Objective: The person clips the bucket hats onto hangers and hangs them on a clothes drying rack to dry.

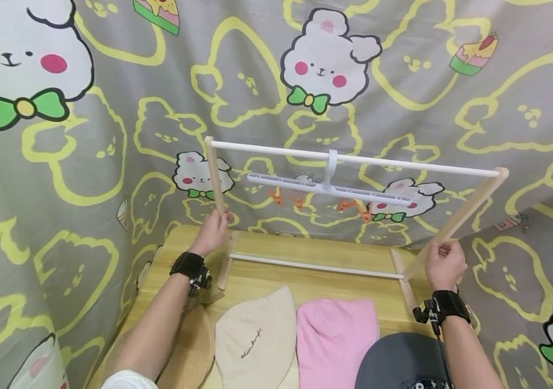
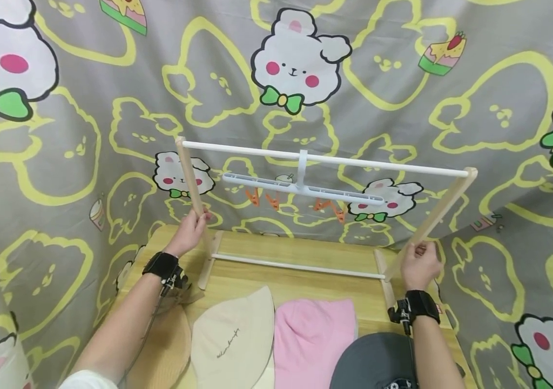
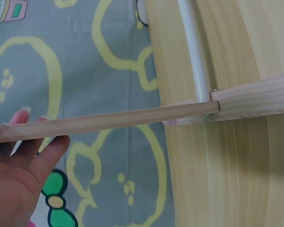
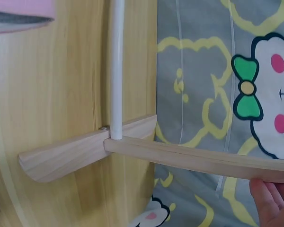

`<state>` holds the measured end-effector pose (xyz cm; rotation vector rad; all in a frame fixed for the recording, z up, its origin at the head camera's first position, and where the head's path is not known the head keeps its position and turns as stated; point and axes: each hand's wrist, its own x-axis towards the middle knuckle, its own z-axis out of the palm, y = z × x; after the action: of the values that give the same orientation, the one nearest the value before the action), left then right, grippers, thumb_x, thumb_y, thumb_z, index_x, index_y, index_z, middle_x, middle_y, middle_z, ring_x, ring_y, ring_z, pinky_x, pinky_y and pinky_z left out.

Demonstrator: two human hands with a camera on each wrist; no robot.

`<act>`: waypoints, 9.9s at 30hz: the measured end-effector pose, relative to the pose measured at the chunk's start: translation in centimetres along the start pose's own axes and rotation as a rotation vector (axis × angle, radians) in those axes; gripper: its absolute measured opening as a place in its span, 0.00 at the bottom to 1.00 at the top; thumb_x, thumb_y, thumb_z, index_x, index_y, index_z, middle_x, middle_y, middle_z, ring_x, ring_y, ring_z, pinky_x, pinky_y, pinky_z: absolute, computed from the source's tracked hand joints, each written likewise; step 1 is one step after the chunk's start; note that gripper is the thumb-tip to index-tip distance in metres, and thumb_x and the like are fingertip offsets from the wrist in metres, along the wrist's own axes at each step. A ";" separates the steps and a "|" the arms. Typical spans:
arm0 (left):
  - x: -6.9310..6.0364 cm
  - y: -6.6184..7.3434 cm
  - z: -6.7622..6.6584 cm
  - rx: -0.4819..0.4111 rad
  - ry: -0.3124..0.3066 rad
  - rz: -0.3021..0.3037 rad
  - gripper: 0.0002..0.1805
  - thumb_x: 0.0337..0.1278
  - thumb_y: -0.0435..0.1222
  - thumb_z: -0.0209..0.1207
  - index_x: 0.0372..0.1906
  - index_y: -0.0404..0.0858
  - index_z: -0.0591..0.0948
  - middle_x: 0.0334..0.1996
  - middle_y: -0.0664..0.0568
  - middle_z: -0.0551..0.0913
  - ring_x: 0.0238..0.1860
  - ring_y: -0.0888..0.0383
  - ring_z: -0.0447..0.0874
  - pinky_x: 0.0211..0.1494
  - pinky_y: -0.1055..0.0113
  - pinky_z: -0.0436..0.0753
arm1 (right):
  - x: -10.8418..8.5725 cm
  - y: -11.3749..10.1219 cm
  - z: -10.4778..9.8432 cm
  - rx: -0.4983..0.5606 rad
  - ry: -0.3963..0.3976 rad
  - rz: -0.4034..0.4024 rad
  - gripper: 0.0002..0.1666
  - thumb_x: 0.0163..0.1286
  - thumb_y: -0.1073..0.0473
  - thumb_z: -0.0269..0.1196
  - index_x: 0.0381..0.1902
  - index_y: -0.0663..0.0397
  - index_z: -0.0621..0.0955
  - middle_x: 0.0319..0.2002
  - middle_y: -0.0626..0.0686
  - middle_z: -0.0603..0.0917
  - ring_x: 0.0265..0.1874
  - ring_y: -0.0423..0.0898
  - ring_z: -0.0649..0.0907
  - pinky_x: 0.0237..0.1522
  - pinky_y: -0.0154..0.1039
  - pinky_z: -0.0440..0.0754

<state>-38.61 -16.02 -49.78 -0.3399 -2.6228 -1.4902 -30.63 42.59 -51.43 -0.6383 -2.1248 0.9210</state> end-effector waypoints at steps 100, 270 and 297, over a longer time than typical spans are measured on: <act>-19.0 -9.0 -5.7 0.461 -0.268 -0.200 0.58 0.50 0.58 0.76 0.75 0.24 0.66 0.67 0.22 0.71 0.68 0.23 0.68 0.63 0.30 0.73 | -20.8 -33.2 18.2 0.402 -0.648 -0.271 0.37 0.70 0.40 0.69 0.64 0.60 0.73 0.58 0.64 0.82 0.57 0.59 0.82 0.58 0.54 0.80; -0.9 3.9 -4.7 -0.288 -0.302 0.091 0.10 0.67 0.27 0.62 0.49 0.28 0.86 0.44 0.43 0.90 0.43 0.54 0.84 0.49 0.62 0.83 | -21.2 -30.6 14.1 0.581 -0.817 -0.446 0.17 0.82 0.51 0.59 0.36 0.52 0.89 0.17 0.48 0.73 0.16 0.37 0.62 0.21 0.34 0.59; -3.2 4.3 -3.6 0.066 -0.046 0.138 0.23 0.71 0.42 0.66 0.66 0.39 0.79 0.57 0.43 0.83 0.56 0.46 0.82 0.61 0.47 0.79 | -22.1 -27.5 13.3 0.600 -0.847 -0.423 0.31 0.77 0.61 0.65 0.72 0.65 0.73 0.67 0.60 0.81 0.59 0.54 0.86 0.60 0.45 0.83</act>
<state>-34.52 -17.40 -44.95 -0.5431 -2.6159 -1.3654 -31.43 5.28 -46.02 0.5912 -2.3180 1.6524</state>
